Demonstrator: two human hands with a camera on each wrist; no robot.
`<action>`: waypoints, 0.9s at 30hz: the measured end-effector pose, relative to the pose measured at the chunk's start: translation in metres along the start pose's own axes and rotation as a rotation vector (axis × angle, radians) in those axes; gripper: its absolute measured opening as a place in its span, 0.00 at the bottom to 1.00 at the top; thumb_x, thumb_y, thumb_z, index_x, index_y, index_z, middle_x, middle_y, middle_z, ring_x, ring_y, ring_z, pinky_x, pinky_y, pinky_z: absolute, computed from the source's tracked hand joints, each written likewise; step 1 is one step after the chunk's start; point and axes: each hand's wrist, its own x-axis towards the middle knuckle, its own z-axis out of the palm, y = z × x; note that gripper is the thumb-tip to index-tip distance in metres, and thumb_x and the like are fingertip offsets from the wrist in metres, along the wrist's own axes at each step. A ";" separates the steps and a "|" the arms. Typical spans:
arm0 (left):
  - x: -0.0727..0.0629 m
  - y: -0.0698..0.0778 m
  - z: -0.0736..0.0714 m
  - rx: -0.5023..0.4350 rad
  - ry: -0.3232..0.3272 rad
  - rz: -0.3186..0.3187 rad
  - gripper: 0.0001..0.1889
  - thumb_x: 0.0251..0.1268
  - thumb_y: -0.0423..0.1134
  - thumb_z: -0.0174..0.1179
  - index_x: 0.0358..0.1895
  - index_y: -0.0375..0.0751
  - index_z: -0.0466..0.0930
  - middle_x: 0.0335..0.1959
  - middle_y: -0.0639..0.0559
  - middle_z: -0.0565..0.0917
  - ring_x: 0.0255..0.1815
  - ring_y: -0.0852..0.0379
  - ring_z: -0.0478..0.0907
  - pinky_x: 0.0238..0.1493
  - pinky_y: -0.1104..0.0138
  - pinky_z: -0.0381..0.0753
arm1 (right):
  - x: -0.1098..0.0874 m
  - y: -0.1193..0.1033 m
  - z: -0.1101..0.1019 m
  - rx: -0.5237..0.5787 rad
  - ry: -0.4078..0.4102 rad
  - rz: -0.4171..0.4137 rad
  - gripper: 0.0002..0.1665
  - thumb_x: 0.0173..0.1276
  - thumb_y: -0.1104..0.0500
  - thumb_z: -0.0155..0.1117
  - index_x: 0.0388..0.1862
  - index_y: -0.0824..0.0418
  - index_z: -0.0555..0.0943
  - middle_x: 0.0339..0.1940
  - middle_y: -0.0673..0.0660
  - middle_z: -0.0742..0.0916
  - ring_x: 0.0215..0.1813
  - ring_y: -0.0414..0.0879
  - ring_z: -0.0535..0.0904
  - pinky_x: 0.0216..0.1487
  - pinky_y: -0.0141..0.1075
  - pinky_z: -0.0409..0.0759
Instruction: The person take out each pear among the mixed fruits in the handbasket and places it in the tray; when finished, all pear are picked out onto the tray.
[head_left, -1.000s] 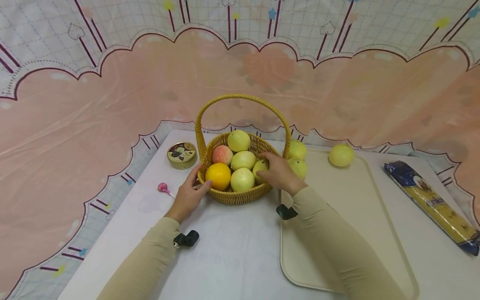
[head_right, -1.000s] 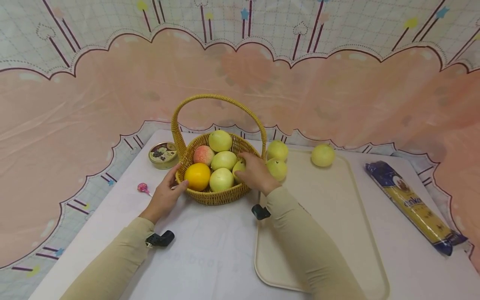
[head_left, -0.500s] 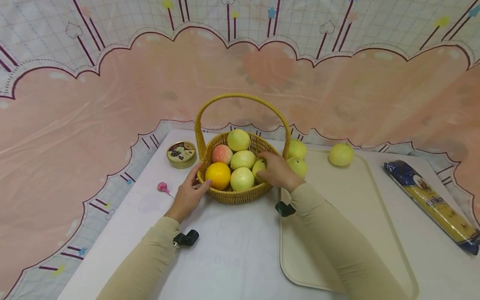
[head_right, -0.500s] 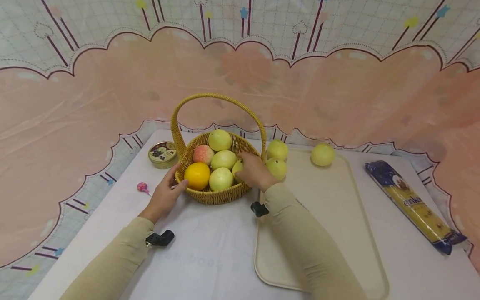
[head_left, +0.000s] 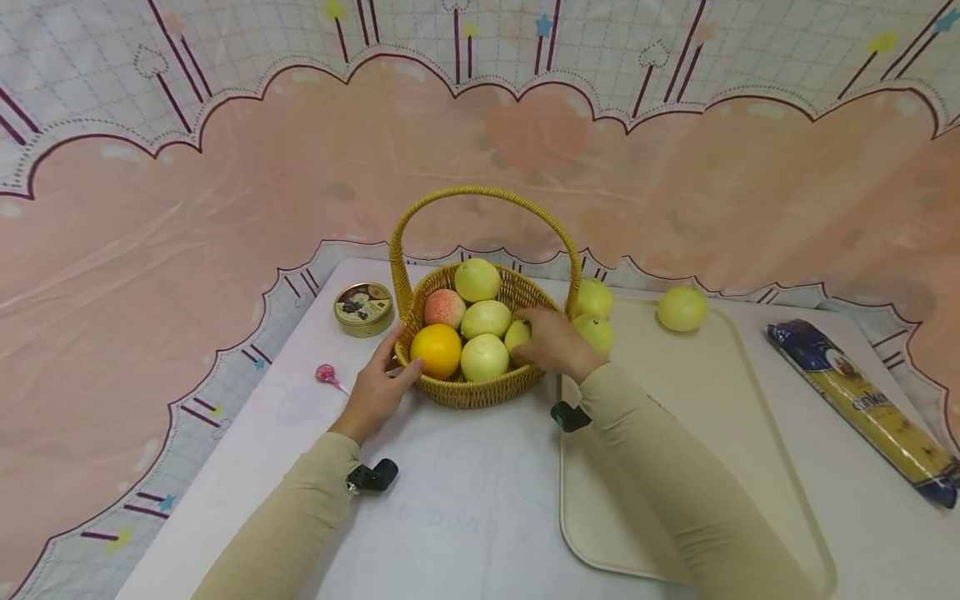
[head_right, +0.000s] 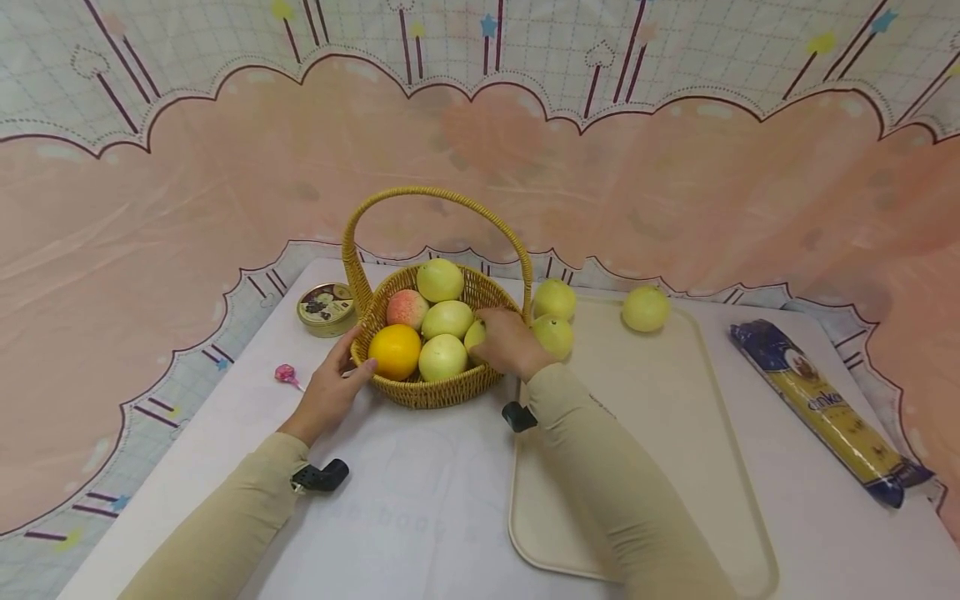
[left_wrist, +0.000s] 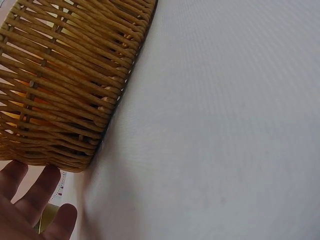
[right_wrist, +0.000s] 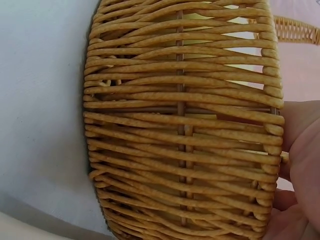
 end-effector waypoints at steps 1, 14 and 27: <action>0.000 0.000 0.000 -0.001 -0.001 -0.002 0.39 0.74 0.56 0.56 0.81 0.58 0.48 0.78 0.41 0.58 0.69 0.37 0.66 0.66 0.47 0.72 | 0.000 -0.001 0.000 -0.001 -0.002 -0.001 0.36 0.65 0.59 0.66 0.71 0.69 0.70 0.68 0.66 0.76 0.69 0.59 0.70 0.70 0.48 0.68; -0.001 0.001 -0.001 -0.006 -0.007 -0.013 0.40 0.73 0.57 0.56 0.81 0.59 0.48 0.78 0.42 0.57 0.69 0.37 0.65 0.66 0.47 0.71 | 0.002 -0.005 0.000 -0.024 -0.016 0.023 0.38 0.62 0.59 0.68 0.70 0.70 0.70 0.66 0.66 0.78 0.65 0.58 0.73 0.67 0.48 0.71; -0.002 0.002 -0.001 0.002 -0.003 -0.015 0.40 0.73 0.57 0.56 0.81 0.58 0.48 0.78 0.41 0.59 0.69 0.38 0.66 0.65 0.46 0.72 | 0.001 -0.004 0.001 -0.013 0.005 0.013 0.36 0.59 0.62 0.66 0.67 0.71 0.71 0.62 0.67 0.79 0.61 0.57 0.73 0.63 0.48 0.72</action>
